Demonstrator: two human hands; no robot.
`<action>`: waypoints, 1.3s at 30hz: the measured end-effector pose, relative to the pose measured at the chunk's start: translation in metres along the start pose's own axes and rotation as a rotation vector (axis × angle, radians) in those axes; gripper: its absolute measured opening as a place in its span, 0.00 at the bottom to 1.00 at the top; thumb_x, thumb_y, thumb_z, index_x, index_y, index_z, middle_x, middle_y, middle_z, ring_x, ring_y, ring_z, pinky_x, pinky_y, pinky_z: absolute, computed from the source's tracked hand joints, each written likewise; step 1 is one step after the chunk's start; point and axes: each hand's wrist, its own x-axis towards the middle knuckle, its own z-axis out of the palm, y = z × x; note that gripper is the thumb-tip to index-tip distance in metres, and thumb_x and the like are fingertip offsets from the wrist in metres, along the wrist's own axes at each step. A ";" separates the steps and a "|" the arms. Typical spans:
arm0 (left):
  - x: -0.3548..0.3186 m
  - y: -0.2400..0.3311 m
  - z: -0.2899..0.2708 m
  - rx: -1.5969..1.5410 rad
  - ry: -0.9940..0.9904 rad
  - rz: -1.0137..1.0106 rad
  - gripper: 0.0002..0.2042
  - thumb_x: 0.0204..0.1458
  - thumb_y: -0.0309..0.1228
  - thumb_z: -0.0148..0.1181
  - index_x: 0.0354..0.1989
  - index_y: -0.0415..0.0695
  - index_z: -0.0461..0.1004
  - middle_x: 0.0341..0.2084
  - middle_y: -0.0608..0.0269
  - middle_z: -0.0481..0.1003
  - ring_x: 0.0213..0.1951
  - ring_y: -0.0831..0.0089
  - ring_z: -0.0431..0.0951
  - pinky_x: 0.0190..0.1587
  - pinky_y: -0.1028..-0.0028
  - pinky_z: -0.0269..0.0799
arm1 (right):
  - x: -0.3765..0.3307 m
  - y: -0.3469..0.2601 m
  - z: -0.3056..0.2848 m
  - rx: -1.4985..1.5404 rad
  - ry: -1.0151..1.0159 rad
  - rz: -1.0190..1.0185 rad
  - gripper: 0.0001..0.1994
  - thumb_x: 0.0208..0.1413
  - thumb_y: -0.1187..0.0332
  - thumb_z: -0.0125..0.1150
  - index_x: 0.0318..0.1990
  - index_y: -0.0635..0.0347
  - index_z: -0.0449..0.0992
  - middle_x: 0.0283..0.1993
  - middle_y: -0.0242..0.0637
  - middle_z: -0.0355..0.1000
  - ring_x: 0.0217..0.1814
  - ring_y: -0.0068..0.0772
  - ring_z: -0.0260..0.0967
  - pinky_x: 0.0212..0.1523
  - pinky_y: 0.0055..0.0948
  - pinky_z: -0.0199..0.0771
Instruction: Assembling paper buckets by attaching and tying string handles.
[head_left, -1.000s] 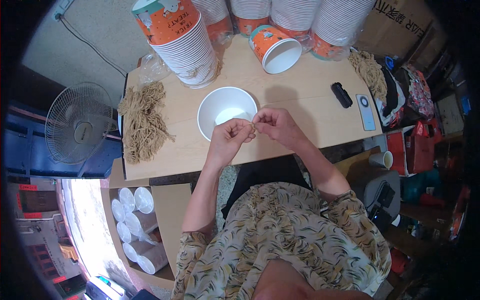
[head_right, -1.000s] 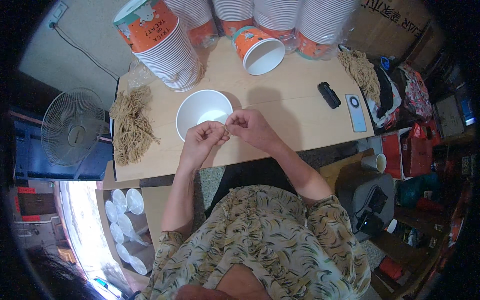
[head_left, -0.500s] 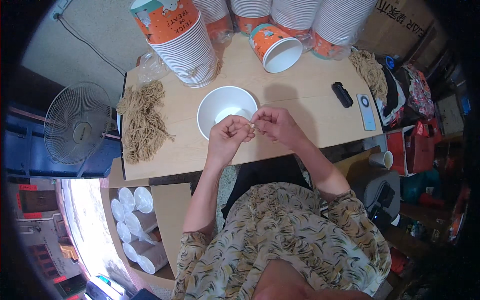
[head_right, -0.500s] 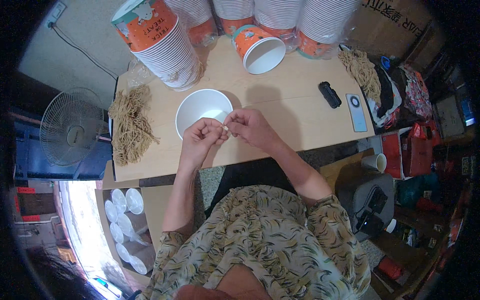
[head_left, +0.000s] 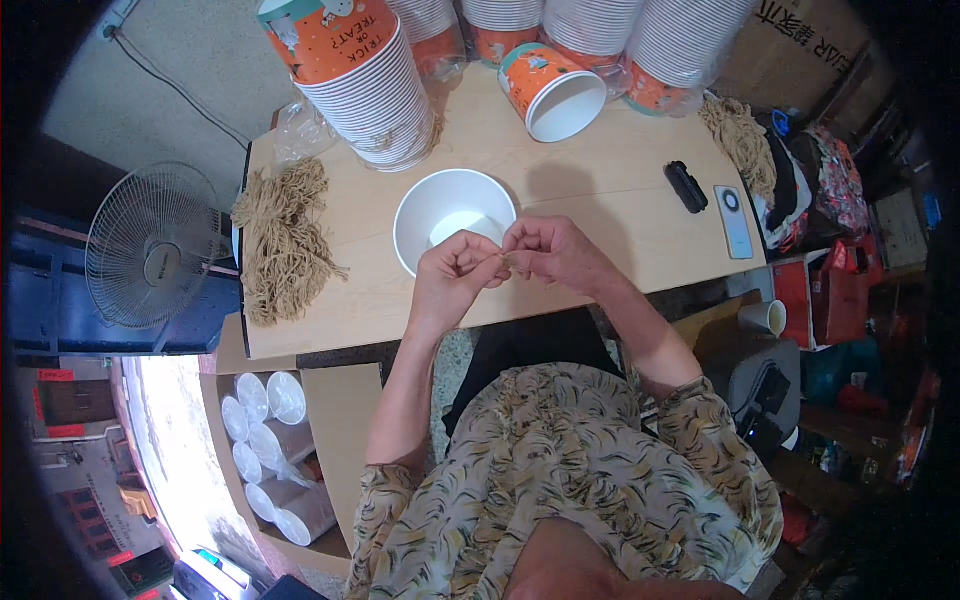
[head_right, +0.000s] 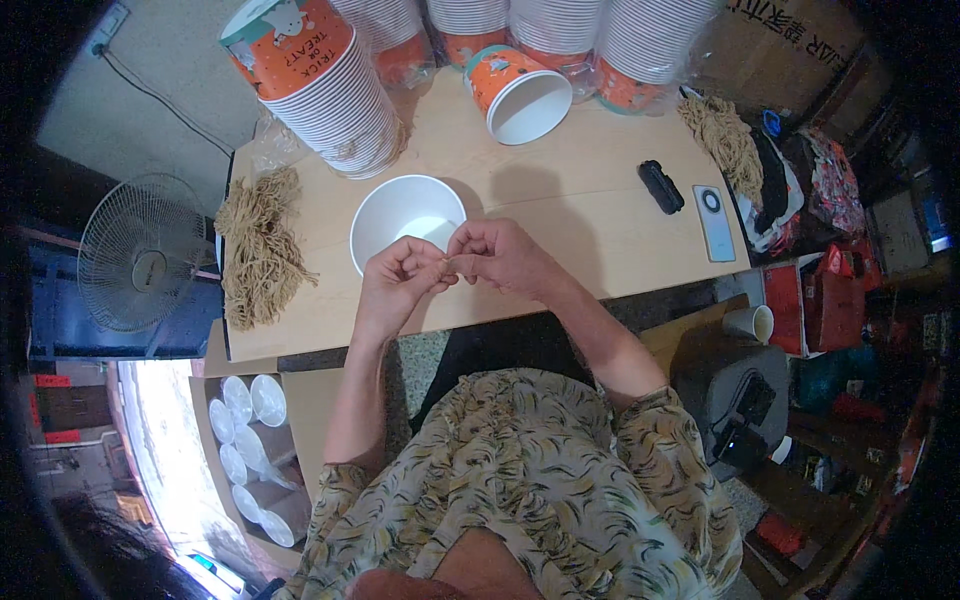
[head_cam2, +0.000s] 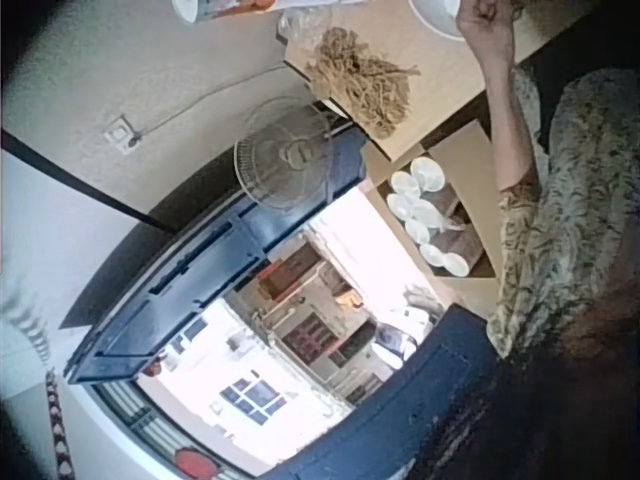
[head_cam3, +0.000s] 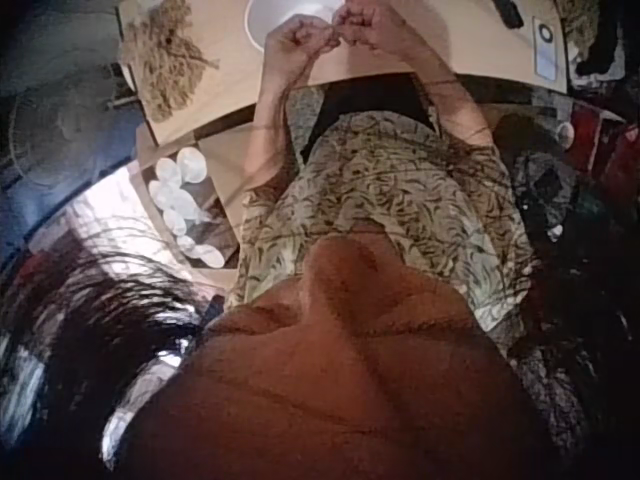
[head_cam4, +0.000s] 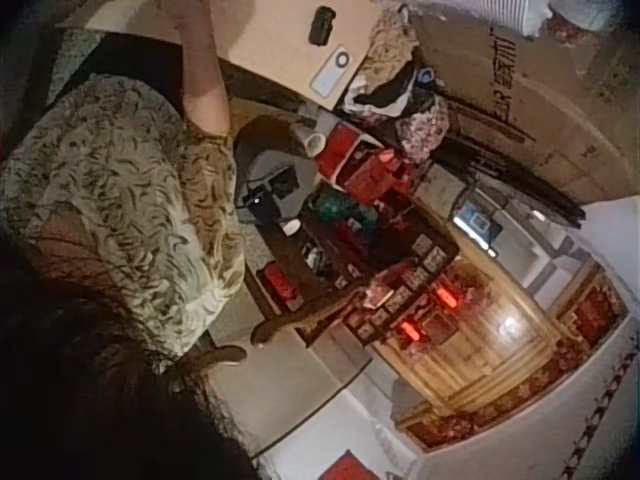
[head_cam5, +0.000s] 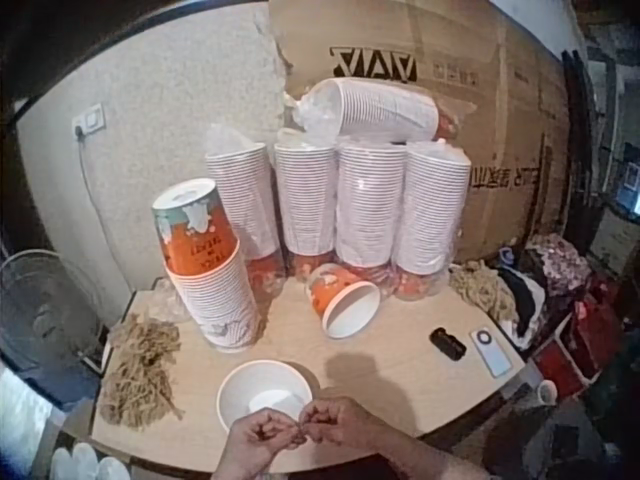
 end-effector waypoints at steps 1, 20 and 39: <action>0.000 -0.001 0.000 -0.004 -0.010 0.006 0.03 0.60 0.20 0.60 0.40 0.38 0.74 0.31 0.63 0.81 0.35 0.78 0.82 0.39 0.78 0.79 | 0.000 -0.001 -0.001 -0.009 -0.005 0.013 0.05 0.60 0.69 0.64 0.39 0.58 0.75 0.23 0.23 0.69 0.19 0.10 0.58 0.18 0.15 0.55; 0.000 -0.004 0.002 -0.066 0.017 0.062 0.02 0.61 0.21 0.59 0.39 0.38 0.73 0.31 0.63 0.80 0.36 0.78 0.81 0.41 0.79 0.79 | -0.003 -0.005 0.011 0.207 0.109 0.118 0.07 0.63 0.65 0.62 0.38 0.58 0.76 0.26 0.27 0.71 0.21 0.10 0.60 0.18 0.15 0.55; 0.000 0.002 0.002 0.047 0.005 -0.054 0.05 0.64 0.25 0.56 0.43 0.37 0.75 0.33 0.60 0.81 0.34 0.77 0.81 0.39 0.77 0.78 | -0.002 -0.005 0.010 0.090 0.210 -0.136 0.08 0.66 0.66 0.56 0.36 0.59 0.73 0.27 0.24 0.68 0.27 0.12 0.62 0.26 0.17 0.62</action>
